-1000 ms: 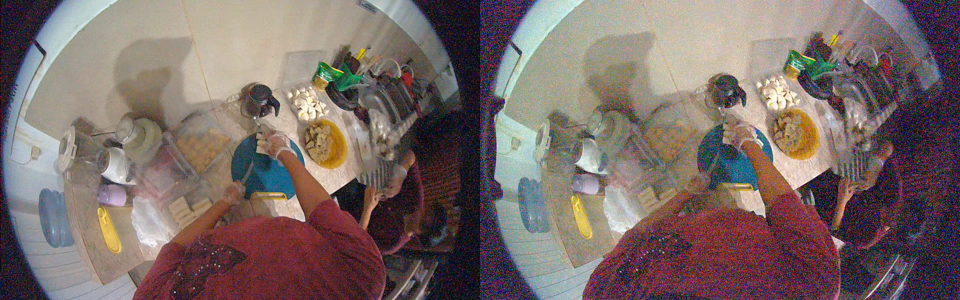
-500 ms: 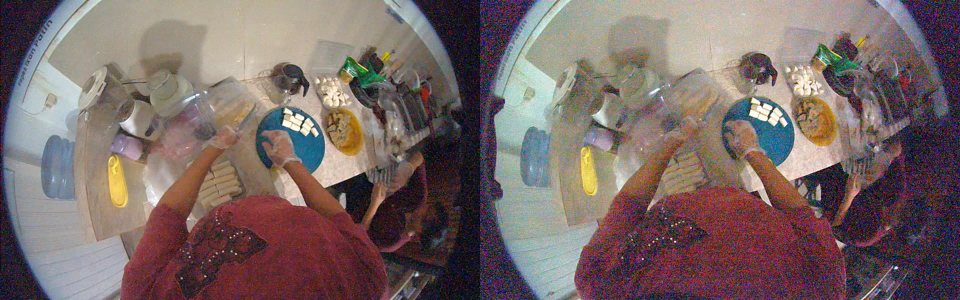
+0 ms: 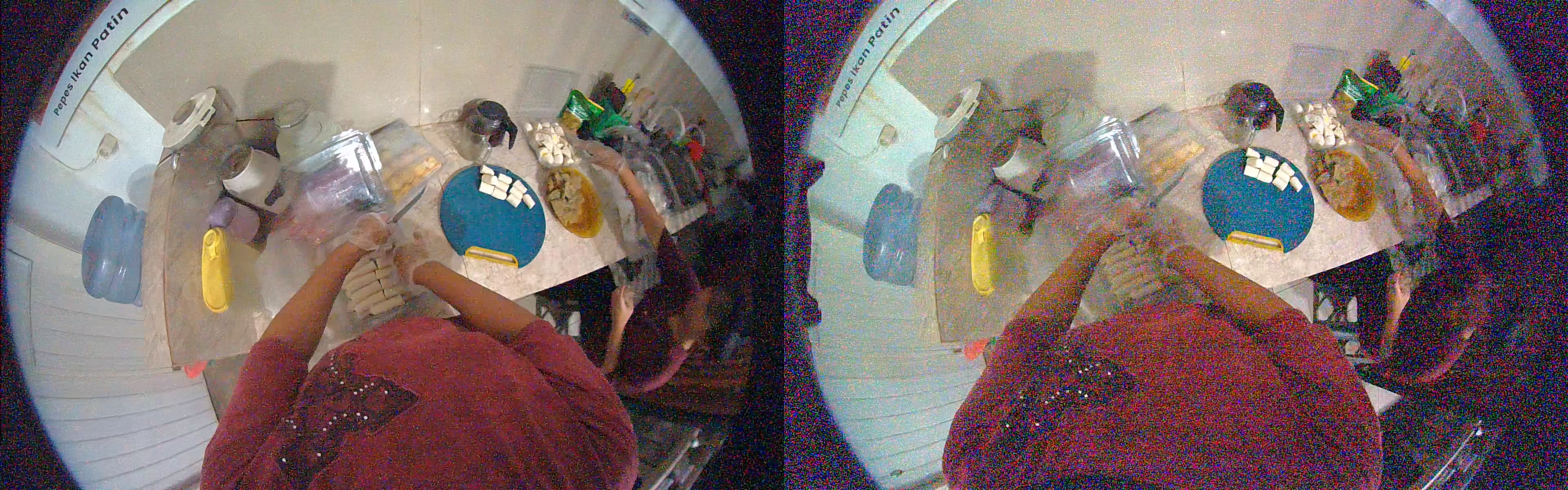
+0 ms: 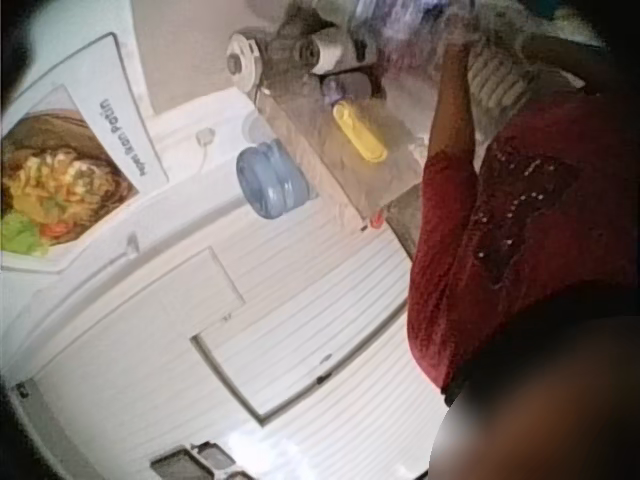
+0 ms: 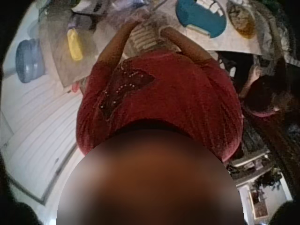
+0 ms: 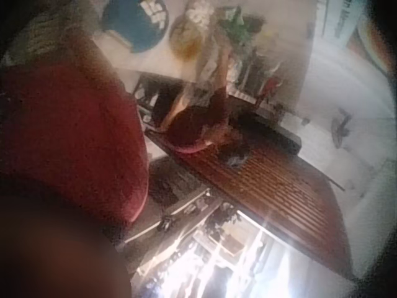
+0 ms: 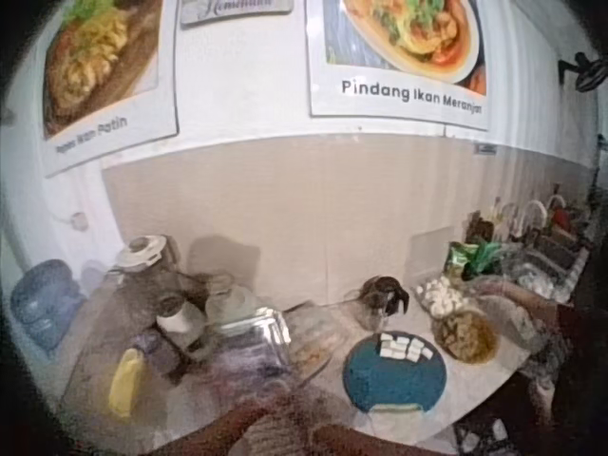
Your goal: The person cuts cylindrical fishcake sticks into small pieces on a blue cutting board using a knife. They repeatedly take sticks from a clear container, cut them, and place the pieces on the board. Another person is visible nearby handling a grater.
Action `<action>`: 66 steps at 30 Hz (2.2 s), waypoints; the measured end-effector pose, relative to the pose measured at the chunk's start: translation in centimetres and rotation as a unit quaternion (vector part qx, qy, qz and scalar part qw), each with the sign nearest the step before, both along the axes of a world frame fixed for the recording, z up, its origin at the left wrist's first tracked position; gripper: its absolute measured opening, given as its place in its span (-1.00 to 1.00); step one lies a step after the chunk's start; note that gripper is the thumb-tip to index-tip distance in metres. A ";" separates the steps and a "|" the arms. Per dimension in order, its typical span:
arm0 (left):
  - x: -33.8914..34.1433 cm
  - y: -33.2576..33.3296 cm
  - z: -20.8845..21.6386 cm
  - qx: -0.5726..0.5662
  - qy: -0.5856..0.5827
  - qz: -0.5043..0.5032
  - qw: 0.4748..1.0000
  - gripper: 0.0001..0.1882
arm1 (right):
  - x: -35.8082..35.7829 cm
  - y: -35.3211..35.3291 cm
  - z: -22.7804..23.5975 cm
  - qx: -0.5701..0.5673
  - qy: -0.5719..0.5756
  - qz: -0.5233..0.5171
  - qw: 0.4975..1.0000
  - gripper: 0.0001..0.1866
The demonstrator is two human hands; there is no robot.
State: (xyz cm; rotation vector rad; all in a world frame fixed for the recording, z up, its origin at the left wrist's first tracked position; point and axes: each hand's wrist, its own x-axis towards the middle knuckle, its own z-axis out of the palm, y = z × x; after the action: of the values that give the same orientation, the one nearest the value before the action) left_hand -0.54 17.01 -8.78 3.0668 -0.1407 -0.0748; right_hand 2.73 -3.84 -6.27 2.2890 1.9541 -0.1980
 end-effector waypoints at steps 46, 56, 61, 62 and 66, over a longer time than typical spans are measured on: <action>-9.8 -3.5 -3.2 -0.087 -0.028 0.186 0.978 -0.65 | 3.0 2.6 3.4 -0.124 0.190 -0.033 0.973 -0.48; -8.1 -1.3 -9.4 -0.081 -0.060 0.154 0.983 -0.63 | 1.5 1.4 3.6 -0.186 0.225 -0.028 0.956 -0.55; -8.5 -1.6 -7.7 -0.143 -0.048 0.183 0.971 -0.63 | 1.4 1.5 3.8 -0.234 0.259 -0.025 0.937 -0.58; -8.7 -1.8 -6.7 -0.153 -0.045 0.185 0.970 -0.63 | 1.4 1.5 3.8 -0.243 0.264 -0.022 0.933 -0.58; -9.2 -2.6 -3.4 -0.177 -0.038 0.189 0.965 -0.63 | 1.9 1.2 4.3 -0.256 0.282 -0.027 0.924 -0.61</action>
State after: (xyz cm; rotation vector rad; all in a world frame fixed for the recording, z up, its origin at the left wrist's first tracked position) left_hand -9.73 14.43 -12.17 2.6831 0.3842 0.0800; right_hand 4.64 -2.67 -1.95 2.0578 1.7430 -1.3280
